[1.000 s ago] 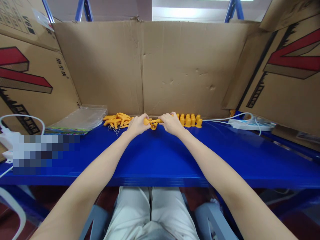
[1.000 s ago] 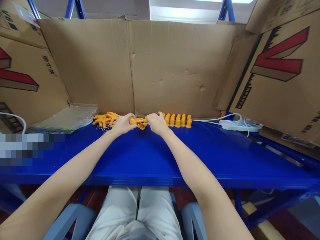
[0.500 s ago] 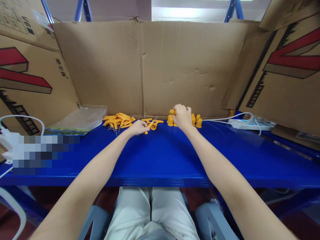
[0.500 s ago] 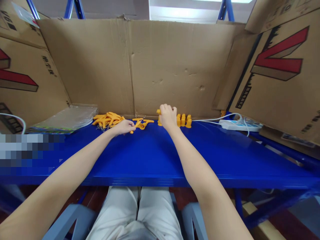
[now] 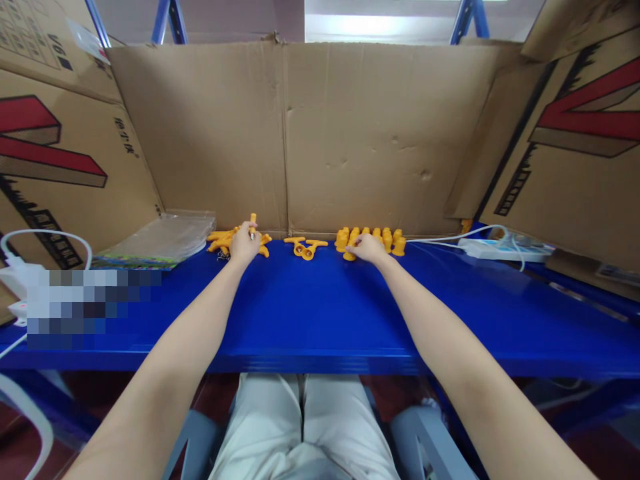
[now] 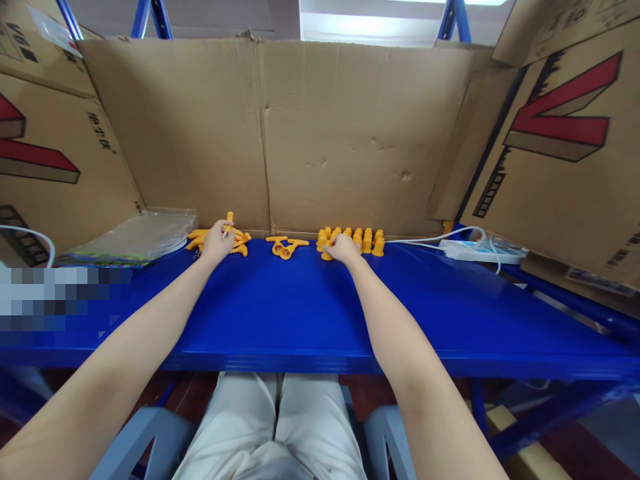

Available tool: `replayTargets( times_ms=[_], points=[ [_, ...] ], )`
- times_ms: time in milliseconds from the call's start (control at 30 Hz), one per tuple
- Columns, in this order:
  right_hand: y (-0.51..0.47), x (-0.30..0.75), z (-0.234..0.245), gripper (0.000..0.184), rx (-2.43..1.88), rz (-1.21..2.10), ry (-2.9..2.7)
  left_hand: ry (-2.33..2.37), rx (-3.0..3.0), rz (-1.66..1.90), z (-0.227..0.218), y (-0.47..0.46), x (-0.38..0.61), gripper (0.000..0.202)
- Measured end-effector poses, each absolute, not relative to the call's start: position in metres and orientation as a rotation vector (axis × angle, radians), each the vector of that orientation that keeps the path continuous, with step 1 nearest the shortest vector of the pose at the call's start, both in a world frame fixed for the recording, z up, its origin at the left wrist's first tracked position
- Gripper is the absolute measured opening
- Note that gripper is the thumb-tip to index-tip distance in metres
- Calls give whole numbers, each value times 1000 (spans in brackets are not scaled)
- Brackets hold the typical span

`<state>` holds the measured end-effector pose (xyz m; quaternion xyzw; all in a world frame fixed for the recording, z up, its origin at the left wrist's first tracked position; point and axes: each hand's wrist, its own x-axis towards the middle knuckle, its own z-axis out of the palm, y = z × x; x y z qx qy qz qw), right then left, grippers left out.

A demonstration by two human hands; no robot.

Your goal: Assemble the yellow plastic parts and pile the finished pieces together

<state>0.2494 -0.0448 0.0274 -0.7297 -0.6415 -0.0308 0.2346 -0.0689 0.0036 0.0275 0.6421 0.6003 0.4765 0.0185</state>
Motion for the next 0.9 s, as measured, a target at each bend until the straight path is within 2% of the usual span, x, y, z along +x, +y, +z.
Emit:
replayTargets(
  times_ms=[167,433,567,900],
  points=[
    [-46,239,23,31,-1949,148,-1686,1972,2202,1348,22,3,-78,52],
    [-46,232,19,38,-2072,-41,-1684,2165,2130,943,15,-2,-80,85],
    [-49,226,19,39,-2114,-72,-1701,2160,2149,858,12,0,-81,89],
    [-53,217,15,45,-2015,-224,-1704,2116,2201,862,8,4,-85,83]
  ],
)
